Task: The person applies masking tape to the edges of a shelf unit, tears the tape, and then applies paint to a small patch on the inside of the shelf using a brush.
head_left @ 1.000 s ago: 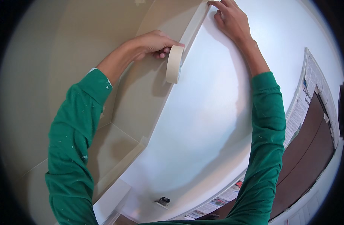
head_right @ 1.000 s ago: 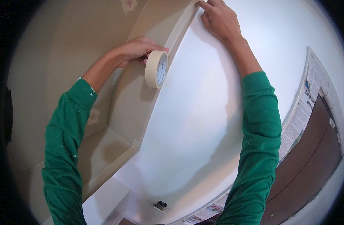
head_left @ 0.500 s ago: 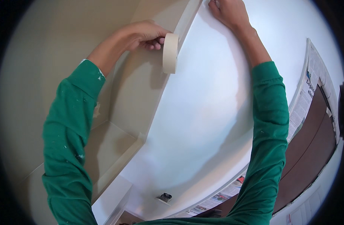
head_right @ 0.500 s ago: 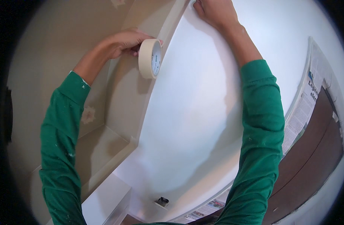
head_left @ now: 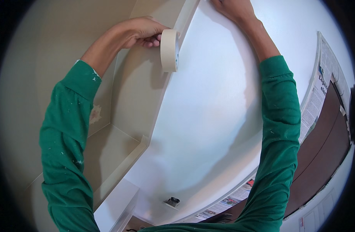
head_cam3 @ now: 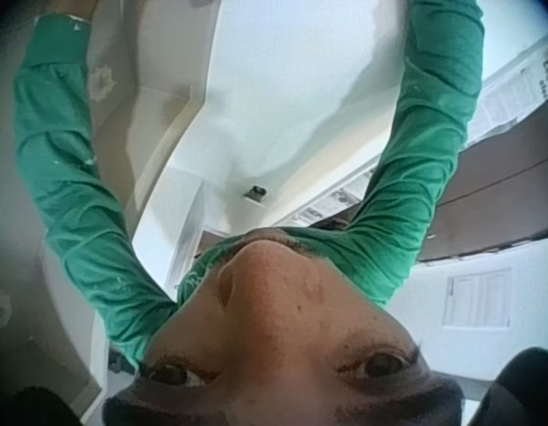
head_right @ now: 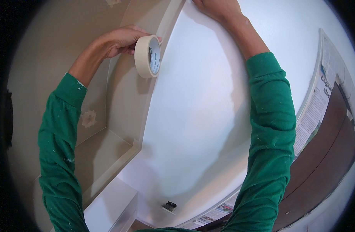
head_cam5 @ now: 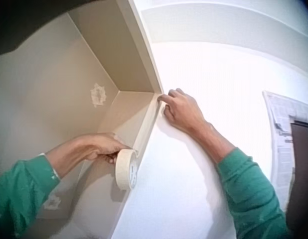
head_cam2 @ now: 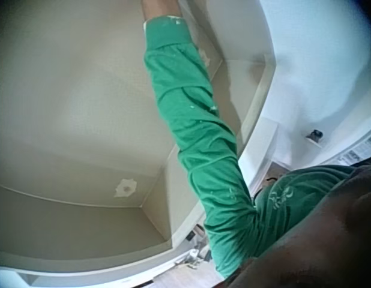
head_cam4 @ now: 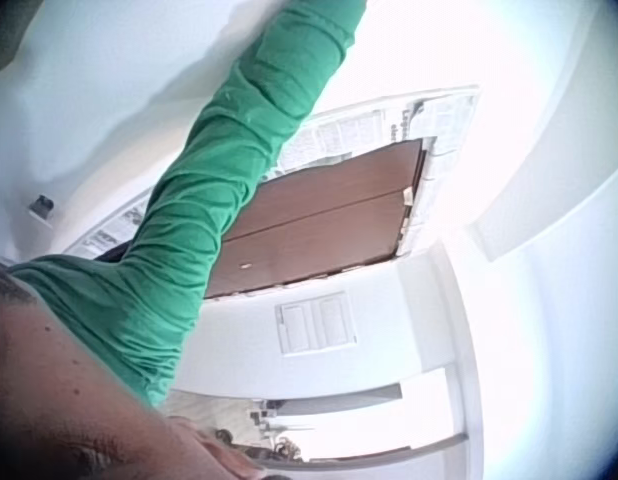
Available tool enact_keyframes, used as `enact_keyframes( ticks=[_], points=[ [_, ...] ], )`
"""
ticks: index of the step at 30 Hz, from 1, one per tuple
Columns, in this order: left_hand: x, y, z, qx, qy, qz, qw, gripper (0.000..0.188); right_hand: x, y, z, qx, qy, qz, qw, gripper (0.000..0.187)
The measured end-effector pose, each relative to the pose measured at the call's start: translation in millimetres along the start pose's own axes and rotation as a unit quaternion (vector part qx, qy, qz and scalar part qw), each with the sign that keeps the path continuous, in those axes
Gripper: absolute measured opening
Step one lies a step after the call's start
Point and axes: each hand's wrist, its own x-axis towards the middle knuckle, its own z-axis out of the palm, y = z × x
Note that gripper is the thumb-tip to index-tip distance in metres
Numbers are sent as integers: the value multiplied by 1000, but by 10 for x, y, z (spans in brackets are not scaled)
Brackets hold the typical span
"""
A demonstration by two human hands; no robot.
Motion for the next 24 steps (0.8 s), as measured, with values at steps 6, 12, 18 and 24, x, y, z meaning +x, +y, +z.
enact_keyframes(
  ticks=[6, 12, 18, 24],
  points=[
    [-30, 29, 13, 14, 14, 3, 1000, 35, 5, 0, 9, -11, -7, 2, 1000, 30],
    [-34, 59, 17, 25, 5, -3, 1000, 35, -2, -28, -3, -18, -11, 8, 1000, 32],
    [37, 26, -40, 16, -20, -1, 1000, 34, -223, -163, 53, -24, -5, -38, 999, 31],
    [-17, 33, -26, 8, -7, -9, 1000, 35, -469, -451, 59, 29, -72, -163, 984, 53]
  ],
)
